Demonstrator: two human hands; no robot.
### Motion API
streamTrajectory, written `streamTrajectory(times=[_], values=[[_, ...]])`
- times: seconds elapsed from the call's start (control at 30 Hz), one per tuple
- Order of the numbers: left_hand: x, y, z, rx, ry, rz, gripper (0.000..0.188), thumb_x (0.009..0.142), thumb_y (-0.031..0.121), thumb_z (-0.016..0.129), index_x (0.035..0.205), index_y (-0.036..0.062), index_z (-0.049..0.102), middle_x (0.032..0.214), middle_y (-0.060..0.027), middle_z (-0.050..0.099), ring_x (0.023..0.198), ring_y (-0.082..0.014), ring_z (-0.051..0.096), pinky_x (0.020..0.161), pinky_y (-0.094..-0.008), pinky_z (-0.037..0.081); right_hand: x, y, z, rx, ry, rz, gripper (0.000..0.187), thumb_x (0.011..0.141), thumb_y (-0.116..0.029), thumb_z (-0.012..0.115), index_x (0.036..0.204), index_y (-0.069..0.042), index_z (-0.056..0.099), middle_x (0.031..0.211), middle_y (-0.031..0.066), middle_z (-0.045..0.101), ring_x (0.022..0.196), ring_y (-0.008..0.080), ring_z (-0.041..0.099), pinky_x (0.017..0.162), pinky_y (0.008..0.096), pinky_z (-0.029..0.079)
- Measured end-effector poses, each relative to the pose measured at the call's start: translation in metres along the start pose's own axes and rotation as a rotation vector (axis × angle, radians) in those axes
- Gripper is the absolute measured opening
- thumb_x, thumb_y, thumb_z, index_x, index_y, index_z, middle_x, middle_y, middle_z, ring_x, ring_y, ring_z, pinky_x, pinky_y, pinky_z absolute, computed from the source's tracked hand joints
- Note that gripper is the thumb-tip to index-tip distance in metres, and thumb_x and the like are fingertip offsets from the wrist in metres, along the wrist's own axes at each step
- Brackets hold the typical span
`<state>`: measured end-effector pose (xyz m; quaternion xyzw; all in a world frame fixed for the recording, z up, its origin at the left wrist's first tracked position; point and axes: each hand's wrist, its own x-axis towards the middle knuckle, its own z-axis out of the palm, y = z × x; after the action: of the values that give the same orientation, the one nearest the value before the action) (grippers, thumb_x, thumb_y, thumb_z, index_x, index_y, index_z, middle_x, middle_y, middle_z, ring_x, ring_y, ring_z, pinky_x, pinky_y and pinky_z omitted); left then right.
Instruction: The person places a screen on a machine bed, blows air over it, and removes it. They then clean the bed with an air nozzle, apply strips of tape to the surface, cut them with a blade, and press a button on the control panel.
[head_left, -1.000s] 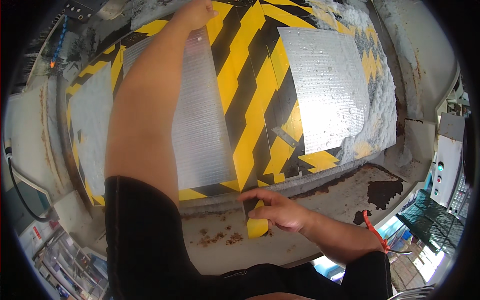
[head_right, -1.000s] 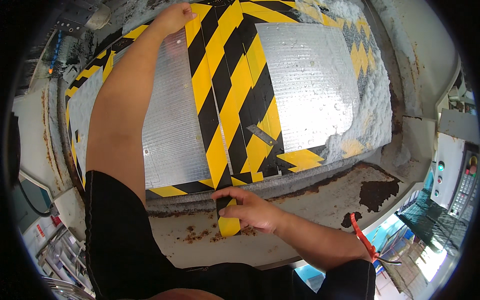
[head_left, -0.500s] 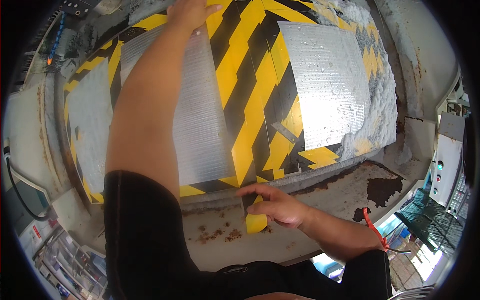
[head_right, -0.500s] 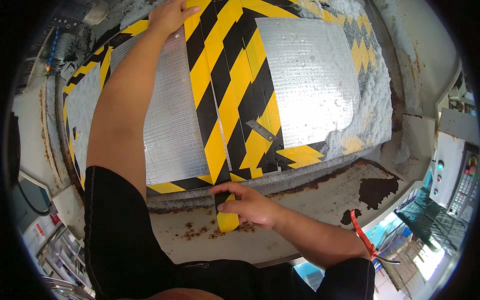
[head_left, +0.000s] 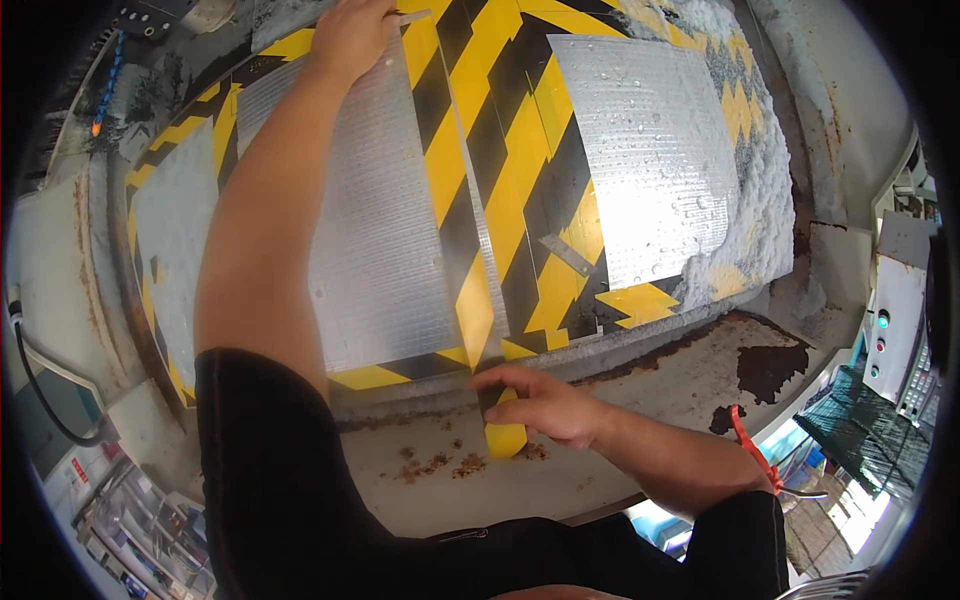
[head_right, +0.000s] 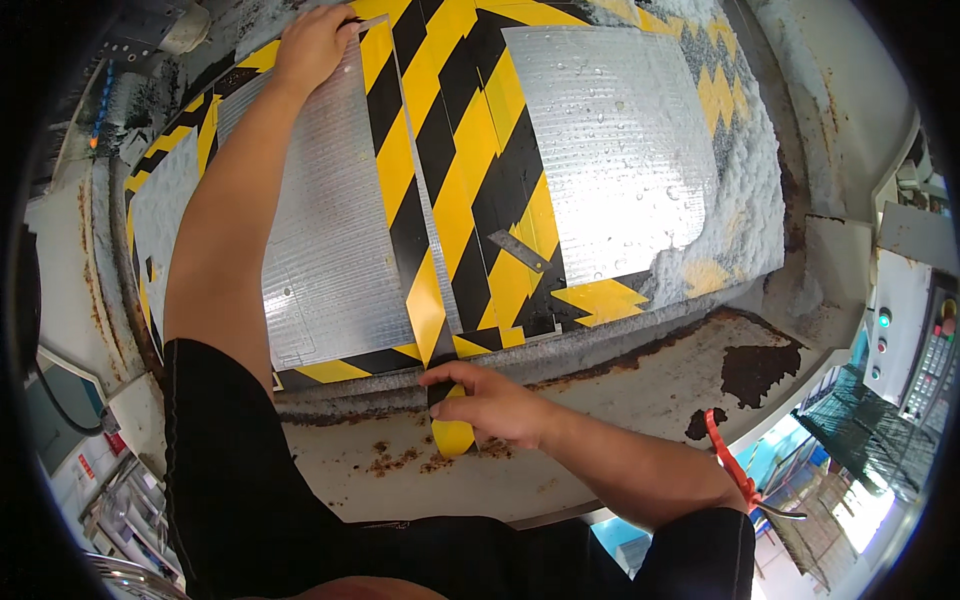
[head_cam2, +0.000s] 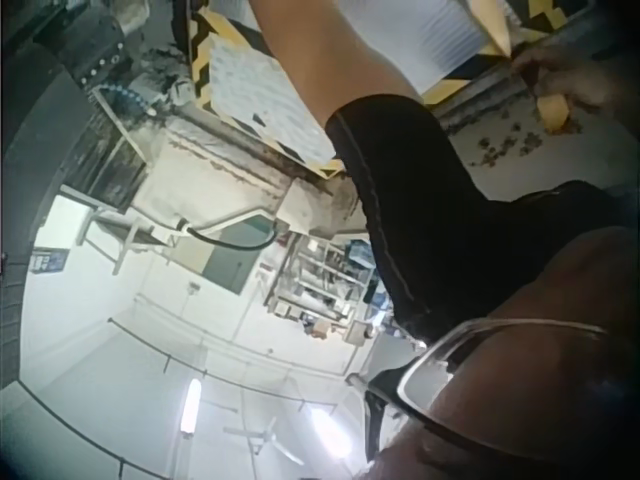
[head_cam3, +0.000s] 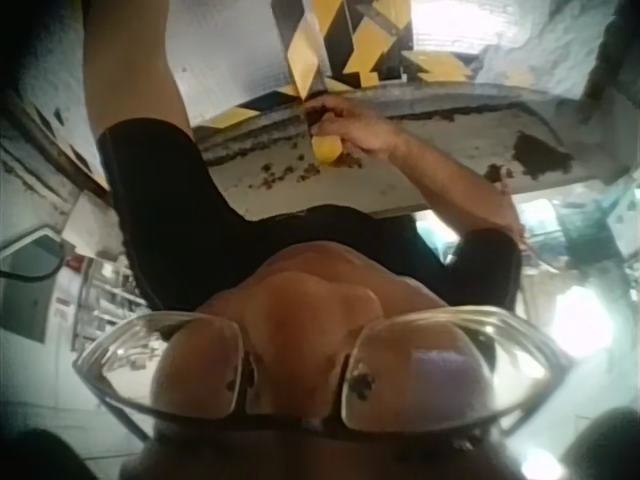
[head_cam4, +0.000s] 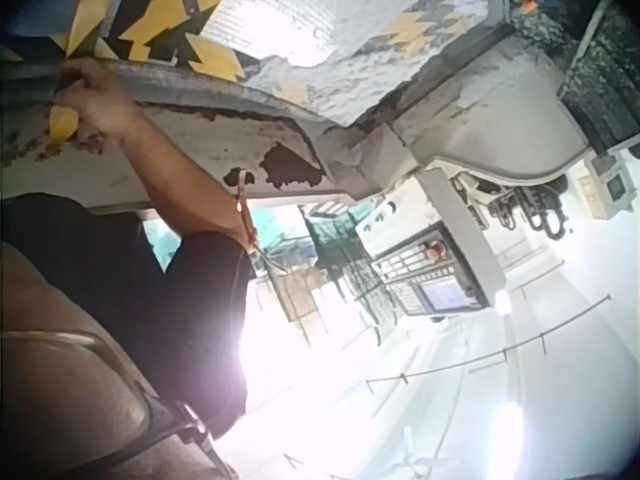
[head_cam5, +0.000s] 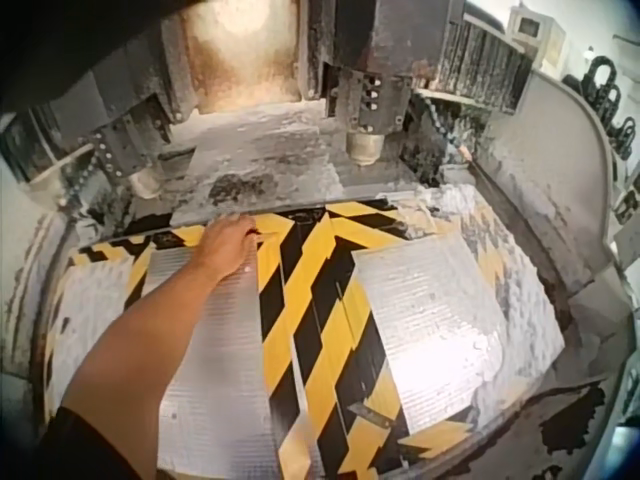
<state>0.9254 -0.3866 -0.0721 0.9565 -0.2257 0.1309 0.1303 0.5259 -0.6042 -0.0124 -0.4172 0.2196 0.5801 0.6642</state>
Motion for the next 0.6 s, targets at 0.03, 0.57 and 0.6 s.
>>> streamTrajectory(times=[0.03,0.57,0.6], values=[[-0.002,0.003,0.001,-0.005,0.001,0.003,0.017,0.093,0.019,0.064,0.105,0.0064,0.067,0.105,-0.0177,0.066,0.102,-0.0397,0.06,0.087,-0.0505,0.049,0.002,0.004,-0.002,0.005,-0.013,-0.008,0.05,0.09,-0.014,0.069,0.138,-0.009,0.057,0.121,0.0036,0.057,0.083,0.0077,0.055,0.064,0.0212,0.045],[0.033,-0.017,-0.012,-0.493,-0.162,0.08,0.014,0.099,0.015,0.06,0.097,0.002,0.065,0.093,-0.0138,0.062,0.089,-0.0281,0.063,0.079,-0.0431,0.05,-0.01,-0.004,0.012,-0.176,-0.086,-0.079,0.048,0.09,-0.009,0.068,0.137,-0.008,0.057,0.12,0.0039,0.058,0.097,0.0104,0.055,0.083,0.0249,0.047],[0.04,-0.005,-0.019,-0.623,-0.138,0.065,0.017,0.1,0.018,0.06,0.096,0.0019,0.064,0.091,-0.0117,0.062,0.087,-0.0246,0.063,0.078,-0.0412,0.05,-0.016,-0.004,0.014,-0.217,-0.091,-0.167,0.05,0.091,-0.011,0.068,0.14,-0.009,0.054,0.116,0.0044,0.06,0.094,0.0101,0.056,0.079,0.0246,0.048]])
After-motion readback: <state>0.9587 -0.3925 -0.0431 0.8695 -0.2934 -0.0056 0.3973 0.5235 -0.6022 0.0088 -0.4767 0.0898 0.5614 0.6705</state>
